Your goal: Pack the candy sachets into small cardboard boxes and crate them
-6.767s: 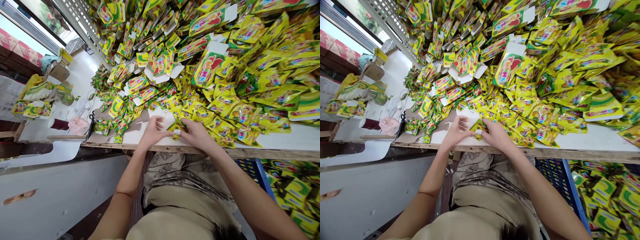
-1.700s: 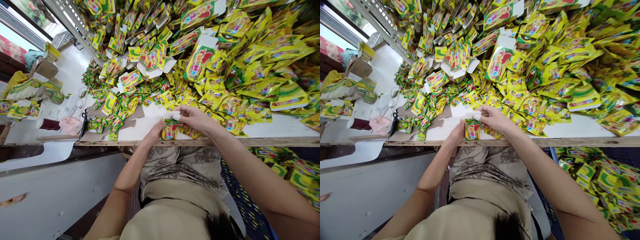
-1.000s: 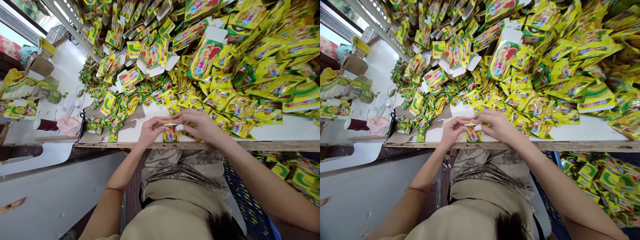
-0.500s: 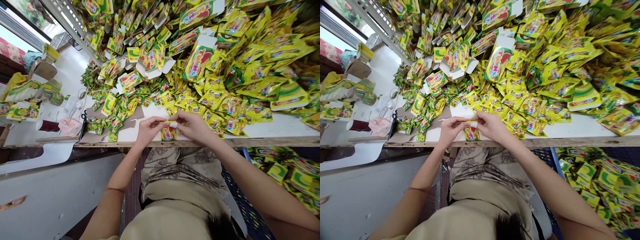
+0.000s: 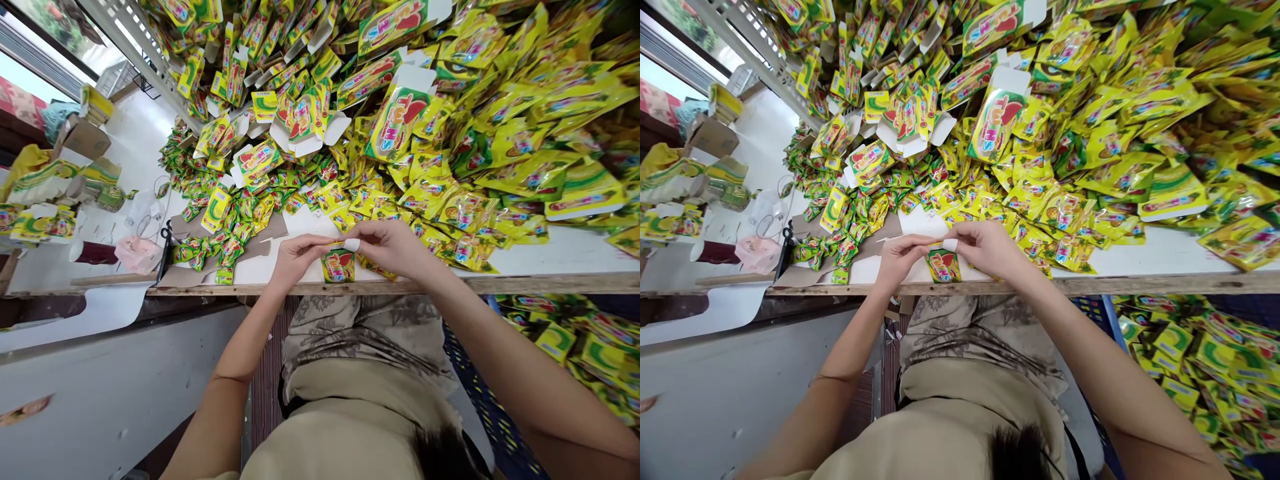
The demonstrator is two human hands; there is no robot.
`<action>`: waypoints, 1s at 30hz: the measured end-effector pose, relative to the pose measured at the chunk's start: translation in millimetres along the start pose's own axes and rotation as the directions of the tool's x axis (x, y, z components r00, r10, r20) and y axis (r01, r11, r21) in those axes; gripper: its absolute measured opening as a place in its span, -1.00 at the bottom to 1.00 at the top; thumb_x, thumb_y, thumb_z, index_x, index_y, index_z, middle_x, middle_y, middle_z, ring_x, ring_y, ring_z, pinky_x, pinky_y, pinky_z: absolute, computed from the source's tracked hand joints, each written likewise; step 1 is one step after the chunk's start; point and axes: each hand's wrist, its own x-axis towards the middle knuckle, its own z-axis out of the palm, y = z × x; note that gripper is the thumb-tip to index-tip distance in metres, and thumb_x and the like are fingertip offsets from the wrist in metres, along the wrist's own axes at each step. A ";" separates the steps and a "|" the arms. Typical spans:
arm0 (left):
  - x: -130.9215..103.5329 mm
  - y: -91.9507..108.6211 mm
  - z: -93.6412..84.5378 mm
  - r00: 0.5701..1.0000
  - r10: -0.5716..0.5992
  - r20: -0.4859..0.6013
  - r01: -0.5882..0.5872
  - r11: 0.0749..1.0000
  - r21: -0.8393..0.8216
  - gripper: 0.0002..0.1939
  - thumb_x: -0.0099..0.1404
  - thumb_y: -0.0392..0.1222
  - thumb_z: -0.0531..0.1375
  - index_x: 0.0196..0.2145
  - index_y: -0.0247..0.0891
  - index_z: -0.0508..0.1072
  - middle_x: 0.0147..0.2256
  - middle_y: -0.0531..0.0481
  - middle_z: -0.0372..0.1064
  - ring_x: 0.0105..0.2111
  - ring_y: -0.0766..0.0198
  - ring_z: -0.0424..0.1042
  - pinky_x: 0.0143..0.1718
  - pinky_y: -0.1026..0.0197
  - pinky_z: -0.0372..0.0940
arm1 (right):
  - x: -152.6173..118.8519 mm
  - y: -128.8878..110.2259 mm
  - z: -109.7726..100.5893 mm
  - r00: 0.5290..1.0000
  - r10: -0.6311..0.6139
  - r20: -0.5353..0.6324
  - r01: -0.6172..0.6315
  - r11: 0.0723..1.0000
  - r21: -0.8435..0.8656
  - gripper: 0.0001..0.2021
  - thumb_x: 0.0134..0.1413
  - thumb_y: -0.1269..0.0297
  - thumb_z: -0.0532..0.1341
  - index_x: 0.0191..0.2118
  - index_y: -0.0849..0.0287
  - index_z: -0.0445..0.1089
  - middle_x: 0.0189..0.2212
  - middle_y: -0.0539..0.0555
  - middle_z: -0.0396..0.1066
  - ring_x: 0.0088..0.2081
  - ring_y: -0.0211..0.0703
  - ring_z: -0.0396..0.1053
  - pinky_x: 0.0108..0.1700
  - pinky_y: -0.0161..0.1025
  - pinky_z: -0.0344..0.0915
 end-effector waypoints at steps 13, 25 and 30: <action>-4.3 -13.2 -7.1 0.957 0.267 0.109 -0.278 0.955 0.106 -0.81 0.24 -0.16 0.24 -0.18 -0.14 0.57 -0.21 -0.09 0.54 -0.19 0.24 0.51 -0.15 0.18 0.39 | -20.1 12.4 7.0 0.974 -0.226 -0.010 0.223 0.967 -0.121 -0.66 0.19 0.30 0.13 0.06 0.05 0.44 -0.07 0.09 0.52 -0.05 -0.07 0.46 0.00 -0.12 0.38; -12.9 -11.7 -5.3 0.950 0.287 0.124 -0.307 0.933 0.187 -0.85 0.20 -0.13 0.27 -0.28 -0.20 0.54 -0.25 -0.11 0.54 -0.21 0.24 0.52 -0.15 0.16 0.41 | -26.2 13.1 14.1 0.962 -0.266 -0.057 0.259 0.961 -0.098 -0.73 0.17 0.30 0.13 -0.07 0.03 0.50 -0.13 0.08 0.54 -0.08 -0.08 0.47 -0.02 -0.10 0.39; -17.5 -12.5 1.9 0.962 0.249 0.116 -0.266 0.949 0.171 -0.82 0.23 -0.11 0.24 -0.23 -0.23 0.51 -0.22 -0.12 0.51 -0.20 0.26 0.51 -0.16 0.20 0.40 | -23.7 4.3 24.3 0.949 -0.294 -0.113 0.279 0.951 -0.136 -0.74 0.19 0.29 0.11 -0.09 0.08 0.49 -0.15 0.12 0.53 -0.11 -0.08 0.47 -0.06 -0.09 0.39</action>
